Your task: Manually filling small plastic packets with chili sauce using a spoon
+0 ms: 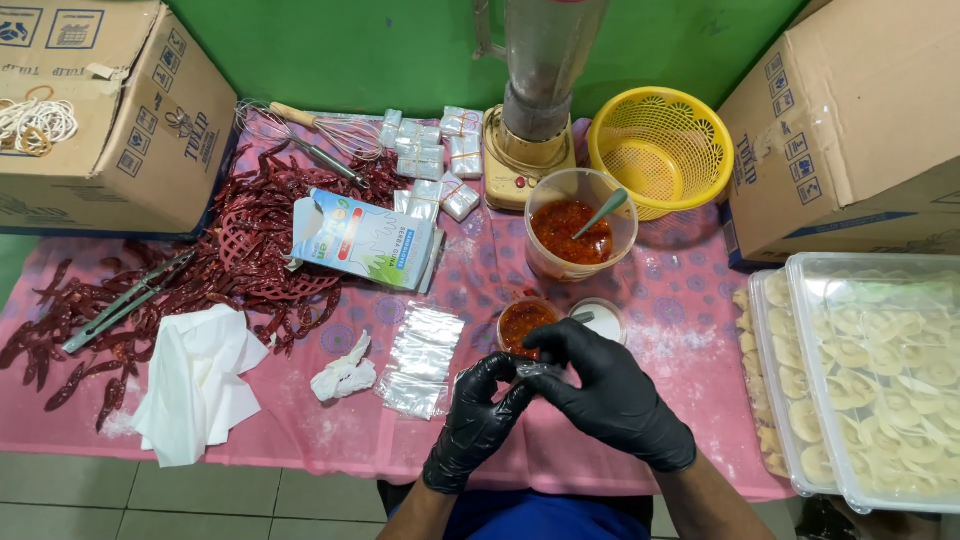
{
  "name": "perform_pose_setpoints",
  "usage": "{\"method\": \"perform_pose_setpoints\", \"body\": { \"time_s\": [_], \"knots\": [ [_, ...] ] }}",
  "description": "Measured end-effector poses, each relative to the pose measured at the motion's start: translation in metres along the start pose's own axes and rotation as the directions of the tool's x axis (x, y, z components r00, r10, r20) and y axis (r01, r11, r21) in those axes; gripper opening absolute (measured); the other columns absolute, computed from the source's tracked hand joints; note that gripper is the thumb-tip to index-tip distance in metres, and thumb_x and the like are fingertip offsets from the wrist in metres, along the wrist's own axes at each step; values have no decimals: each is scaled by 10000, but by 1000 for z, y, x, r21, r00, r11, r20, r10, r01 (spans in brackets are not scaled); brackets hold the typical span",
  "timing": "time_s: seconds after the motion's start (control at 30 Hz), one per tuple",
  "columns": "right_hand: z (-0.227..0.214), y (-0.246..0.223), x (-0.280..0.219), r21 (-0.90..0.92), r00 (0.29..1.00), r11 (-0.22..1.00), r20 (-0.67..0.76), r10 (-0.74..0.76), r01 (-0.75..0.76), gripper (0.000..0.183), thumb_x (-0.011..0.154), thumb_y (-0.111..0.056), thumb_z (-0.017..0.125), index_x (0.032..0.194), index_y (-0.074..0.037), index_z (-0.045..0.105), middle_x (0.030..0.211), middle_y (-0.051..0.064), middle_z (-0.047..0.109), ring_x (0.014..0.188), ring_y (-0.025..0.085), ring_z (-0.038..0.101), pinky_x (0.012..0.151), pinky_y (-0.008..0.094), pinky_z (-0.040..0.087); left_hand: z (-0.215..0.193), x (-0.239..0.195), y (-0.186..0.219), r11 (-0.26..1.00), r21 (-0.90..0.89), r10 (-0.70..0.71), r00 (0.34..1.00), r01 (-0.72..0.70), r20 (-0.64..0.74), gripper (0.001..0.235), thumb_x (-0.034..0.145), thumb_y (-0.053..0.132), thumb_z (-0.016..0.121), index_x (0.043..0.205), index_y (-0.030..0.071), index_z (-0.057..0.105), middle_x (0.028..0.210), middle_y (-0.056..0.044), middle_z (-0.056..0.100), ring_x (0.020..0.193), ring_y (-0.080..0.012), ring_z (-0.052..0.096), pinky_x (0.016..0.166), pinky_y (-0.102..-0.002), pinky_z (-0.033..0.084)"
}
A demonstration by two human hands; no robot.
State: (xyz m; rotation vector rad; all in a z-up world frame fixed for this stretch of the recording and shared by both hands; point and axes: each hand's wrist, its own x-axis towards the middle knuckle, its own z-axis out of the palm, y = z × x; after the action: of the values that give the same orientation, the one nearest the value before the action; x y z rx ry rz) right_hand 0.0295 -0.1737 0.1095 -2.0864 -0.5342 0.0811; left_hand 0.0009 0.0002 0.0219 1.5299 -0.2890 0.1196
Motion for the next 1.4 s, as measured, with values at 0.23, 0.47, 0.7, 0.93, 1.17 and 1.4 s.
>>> {"method": "perform_pose_setpoints", "body": {
  "time_s": [0.23, 0.47, 0.7, 0.93, 1.17, 1.4],
  "knots": [
    [-17, -13, 0, 100, 998, 994, -55, 38, -33, 84, 901, -48, 705, 872, -120, 673, 778, 13, 637, 675, 129, 571, 628, 282, 486, 3, -2, -4, 992, -43, -118, 991, 116, -58, 150, 973, 224, 698, 945, 81, 733, 853, -49, 758, 812, -167, 753, 754, -315, 612],
    [-5, -4, -5, -292, 993, 949, 41, -110, 117, 443, 879, -367, 790, 1242, -182, 617, 1134, 17, 705, 926, 210, 710, 742, 348, 568, 5, -4, -10, 988, 155, 17, 993, 2, -119, 102, 931, 157, 755, 1004, 89, 737, 924, -42, 792, 853, -151, 758, 745, -300, 598],
    [-16, -10, -12, -104, 991, 994, -132, -27, 14, 302, 865, -102, 742, 1141, -156, 632, 1115, 11, 663, 804, 133, 639, 650, 286, 488, 4, -6, -11, 992, 104, -55, 985, 73, -165, 82, 943, 182, 734, 962, 104, 746, 876, -29, 777, 803, -144, 726, 726, -300, 585],
    [6, 22, -22, -294, 965, 944, -164, -206, 152, 60, 936, -88, 684, 984, -113, 657, 851, 9, 647, 689, 173, 600, 609, 307, 481, 6, -4, 6, 993, 120, 36, 990, -20, -135, 63, 967, 120, 705, 920, 80, 713, 850, -51, 773, 771, -144, 744, 709, -288, 609],
    [8, 15, -26, -225, 972, 964, -157, -178, 140, 112, 937, -136, 710, 1035, -131, 657, 826, -10, 603, 717, 151, 603, 643, 289, 482, 6, -7, 10, 991, 129, 59, 989, -41, -138, 34, 968, 107, 698, 949, 84, 715, 874, -45, 770, 802, -149, 739, 736, -295, 608],
    [2, 6, -27, -136, 970, 990, -229, -77, 46, 395, 878, -175, 769, 1237, -115, 617, 1123, 40, 686, 955, 176, 696, 782, 301, 537, 7, -11, 7, 990, 139, 17, 988, 5, -153, 58, 962, 147, 709, 964, 91, 726, 878, -43, 774, 802, -149, 744, 719, -295, 603]
  ]
}}
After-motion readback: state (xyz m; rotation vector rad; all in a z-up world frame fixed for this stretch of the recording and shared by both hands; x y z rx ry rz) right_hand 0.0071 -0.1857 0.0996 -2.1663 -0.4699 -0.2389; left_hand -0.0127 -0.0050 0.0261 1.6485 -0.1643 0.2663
